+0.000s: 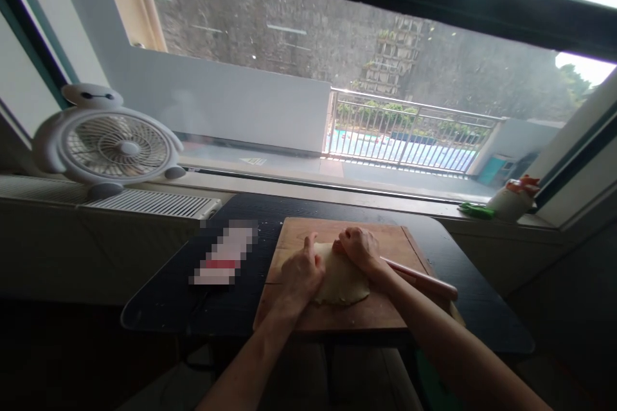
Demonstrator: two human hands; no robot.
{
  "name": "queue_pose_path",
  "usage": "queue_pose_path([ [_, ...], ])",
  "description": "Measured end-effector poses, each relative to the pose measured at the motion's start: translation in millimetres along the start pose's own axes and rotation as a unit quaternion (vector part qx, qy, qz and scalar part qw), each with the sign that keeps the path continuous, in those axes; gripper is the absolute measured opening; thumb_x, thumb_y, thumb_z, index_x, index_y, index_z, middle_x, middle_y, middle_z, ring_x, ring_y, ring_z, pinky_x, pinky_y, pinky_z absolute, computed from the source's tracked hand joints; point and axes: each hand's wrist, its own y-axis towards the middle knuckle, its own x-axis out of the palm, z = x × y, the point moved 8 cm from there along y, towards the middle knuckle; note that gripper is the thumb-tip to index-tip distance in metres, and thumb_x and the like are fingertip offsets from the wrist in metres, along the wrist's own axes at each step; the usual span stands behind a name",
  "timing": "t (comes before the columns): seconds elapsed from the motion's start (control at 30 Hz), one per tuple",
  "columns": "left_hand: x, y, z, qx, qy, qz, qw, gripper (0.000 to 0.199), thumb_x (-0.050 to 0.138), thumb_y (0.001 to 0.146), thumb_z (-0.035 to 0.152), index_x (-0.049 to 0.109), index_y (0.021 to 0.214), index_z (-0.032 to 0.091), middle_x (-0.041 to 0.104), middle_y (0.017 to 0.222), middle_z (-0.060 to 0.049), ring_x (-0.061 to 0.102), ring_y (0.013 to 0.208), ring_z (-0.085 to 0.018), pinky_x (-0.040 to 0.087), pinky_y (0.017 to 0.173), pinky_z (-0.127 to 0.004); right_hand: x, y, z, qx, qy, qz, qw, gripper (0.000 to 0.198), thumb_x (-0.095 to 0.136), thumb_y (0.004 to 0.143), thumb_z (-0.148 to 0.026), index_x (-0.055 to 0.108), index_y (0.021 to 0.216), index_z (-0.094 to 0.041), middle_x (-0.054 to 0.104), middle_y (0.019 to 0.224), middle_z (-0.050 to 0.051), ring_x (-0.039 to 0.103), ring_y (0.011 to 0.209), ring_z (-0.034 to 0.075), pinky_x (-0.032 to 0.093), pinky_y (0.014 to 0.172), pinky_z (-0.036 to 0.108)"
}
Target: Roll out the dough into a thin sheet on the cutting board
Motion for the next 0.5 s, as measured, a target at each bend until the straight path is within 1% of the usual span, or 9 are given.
queue_pose_path([
  [0.1, 2.9, 0.0, -2.4, -0.015, 0.013, -0.005, 1.000, 0.055, 0.040, 0.084, 0.025, 0.026, 0.137, 0.018, 0.066, 0.100, -0.008, 0.064, 0.084, -0.020, 0.046, 0.073, -0.029, 4.0, 4.4, 0.8, -0.006, -0.030, -0.018, 0.999, 0.033, 0.040, 0.085, -0.038, 0.068, 0.078, -0.021, 0.067, 0.079, 0.007, 0.059, 0.073, 0.018, 0.036, 0.065, 0.026],
  [0.2, 3.9, 0.3, -2.4, -0.018, 0.016, 0.003, 1.000, 0.055, 0.040, 0.085, 0.025, 0.026, 0.137, 0.018, 0.067, 0.097, -0.008, 0.064, 0.084, -0.020, 0.047, 0.073, -0.028, 5.2, 18.7, -1.0, -0.021, -0.058, -0.042, 0.997, 0.030, 0.043, 0.084, -0.037, 0.067, 0.081, -0.020, 0.067, 0.084, 0.009, 0.060, 0.077, 0.019, 0.037, 0.068, 0.026],
  [0.33, 2.7, 0.4, -2.1, -0.013, 0.009, 0.026, 1.000, 0.054, 0.042, 0.083, 0.024, 0.029, 0.136, 0.017, 0.067, 0.093, -0.008, 0.064, 0.088, -0.020, 0.047, 0.076, -0.028, 3.8, 30.9, 3.3, -0.001, -0.062, -0.081, 0.995, 0.030, 0.044, 0.083, -0.039, 0.065, 0.086, -0.018, 0.066, 0.087, 0.010, 0.059, 0.080, 0.020, 0.037, 0.066, 0.026],
  [0.43, 2.0, 0.7, -2.7, -0.009, -0.001, 0.032, 0.999, 0.052, 0.042, 0.084, 0.025, 0.032, 0.134, 0.018, 0.067, 0.092, -0.007, 0.064, 0.087, -0.019, 0.048, 0.075, -0.028, 5.1, 20.9, 5.1, 0.012, -0.019, -0.093, 0.995, 0.030, 0.040, 0.085, -0.037, 0.062, 0.086, -0.018, 0.065, 0.088, 0.009, 0.059, 0.080, 0.019, 0.037, 0.067, 0.026],
  [0.5, 1.8, 0.9, -2.8, -0.005, -0.003, 0.029, 1.000, 0.050, 0.042, 0.084, 0.025, 0.033, 0.133, 0.019, 0.067, 0.095, -0.008, 0.064, 0.087, -0.019, 0.048, 0.074, -0.028, 4.2, 7.8, 4.3, 0.011, 0.008, -0.067, 0.998, 0.030, 0.037, 0.087, -0.037, 0.060, 0.086, -0.019, 0.065, 0.088, 0.007, 0.058, 0.080, 0.018, 0.037, 0.068, 0.026],
])
